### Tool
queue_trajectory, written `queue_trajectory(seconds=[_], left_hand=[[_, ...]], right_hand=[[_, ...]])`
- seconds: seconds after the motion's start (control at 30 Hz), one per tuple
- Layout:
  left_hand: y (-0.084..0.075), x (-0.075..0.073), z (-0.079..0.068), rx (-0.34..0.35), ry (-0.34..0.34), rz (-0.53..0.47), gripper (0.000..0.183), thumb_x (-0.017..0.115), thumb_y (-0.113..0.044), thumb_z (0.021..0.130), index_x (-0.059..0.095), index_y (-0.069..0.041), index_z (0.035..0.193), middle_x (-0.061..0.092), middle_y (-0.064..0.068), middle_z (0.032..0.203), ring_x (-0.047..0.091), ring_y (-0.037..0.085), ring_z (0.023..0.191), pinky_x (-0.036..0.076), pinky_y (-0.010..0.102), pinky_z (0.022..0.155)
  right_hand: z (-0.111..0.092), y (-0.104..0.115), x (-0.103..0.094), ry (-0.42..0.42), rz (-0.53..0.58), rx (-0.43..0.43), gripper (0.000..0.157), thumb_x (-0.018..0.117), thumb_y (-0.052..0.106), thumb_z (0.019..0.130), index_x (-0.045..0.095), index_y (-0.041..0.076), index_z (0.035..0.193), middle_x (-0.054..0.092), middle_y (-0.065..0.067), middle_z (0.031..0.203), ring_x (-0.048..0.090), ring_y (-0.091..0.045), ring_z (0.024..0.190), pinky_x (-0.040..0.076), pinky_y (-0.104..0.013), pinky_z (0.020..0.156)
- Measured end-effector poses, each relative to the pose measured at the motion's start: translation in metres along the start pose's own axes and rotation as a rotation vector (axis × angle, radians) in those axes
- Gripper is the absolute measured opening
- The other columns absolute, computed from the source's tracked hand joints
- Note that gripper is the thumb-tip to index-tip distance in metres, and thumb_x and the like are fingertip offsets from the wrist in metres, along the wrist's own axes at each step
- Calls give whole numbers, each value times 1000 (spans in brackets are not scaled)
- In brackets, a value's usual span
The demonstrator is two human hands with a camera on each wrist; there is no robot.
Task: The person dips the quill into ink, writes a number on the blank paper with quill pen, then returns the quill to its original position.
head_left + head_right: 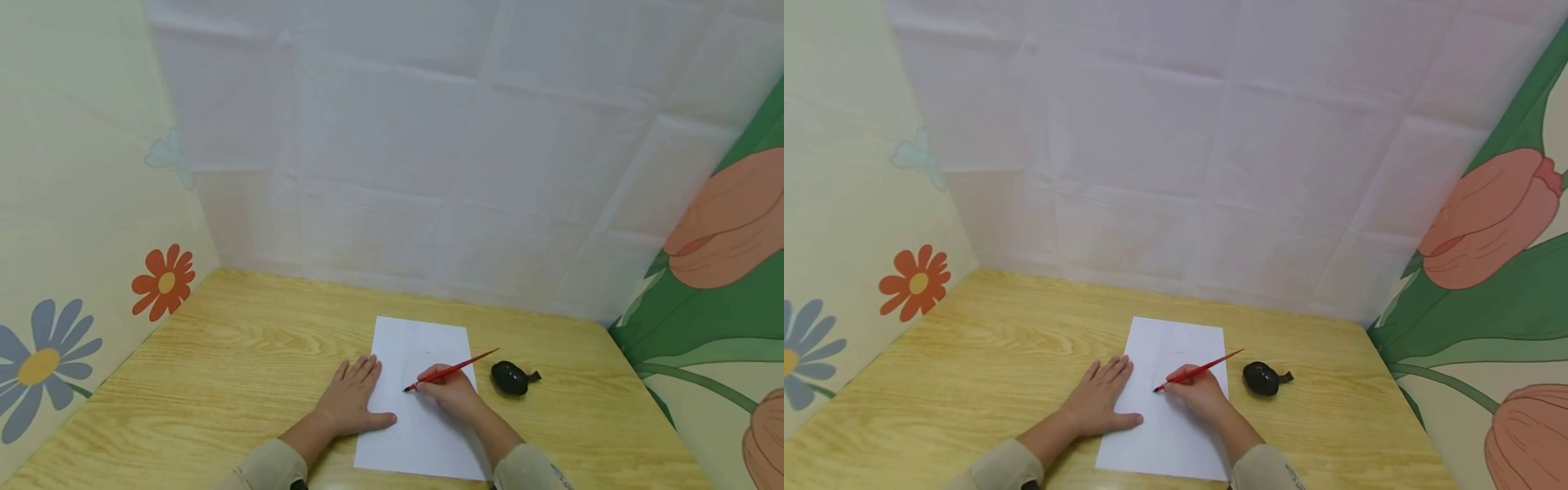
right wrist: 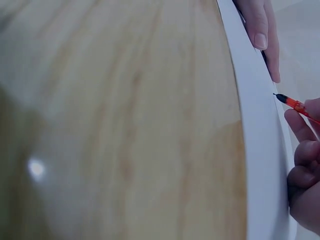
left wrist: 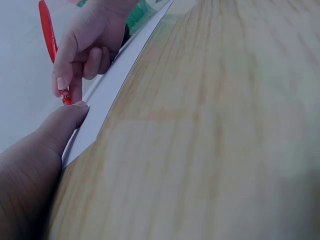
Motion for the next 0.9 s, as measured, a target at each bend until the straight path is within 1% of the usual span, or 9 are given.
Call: queue_trajectory(seconds=[0.23,0.47,0.63,0.9], left_hand=[[1,1,1,-2,-1,5,109,52,-79,79,30,-3,153,25,14,162,18,31,152,9,56,122],[2,3,2,0,-6,9,109,52,-79,79,30,-3,153,25,14,162,18,31,152,9,56,122],[2,5,3,6,-18,5,108,53,-79,79,30,-3,153,26,14,162,18,31,152,9,56,122],[2,6,4,8,-23,8,108,54,-78,78,31,-3,153,27,14,162,19,31,152,9,56,122]], right_hand=[[-2,0,0,15,-6,13,17,77,19,82,72,8,95,67,2,81,49,-14,69,42,-26,62],[-3,-1,0,20,-16,4,18,77,19,82,72,8,94,70,1,85,50,-14,74,43,-27,65],[-3,-3,0,27,-14,13,17,77,19,82,73,8,94,70,1,85,51,-14,75,43,-27,66],[-5,-4,-1,40,8,15,18,78,19,81,73,7,94,66,4,78,50,-13,69,43,-26,62]])
Point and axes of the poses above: each hand's wrist, its own z-axis towards the middle knuckle, its own x-axis out of the palm, y = z × x, the point moved 5 cm from there along z, towards the middle knuckle
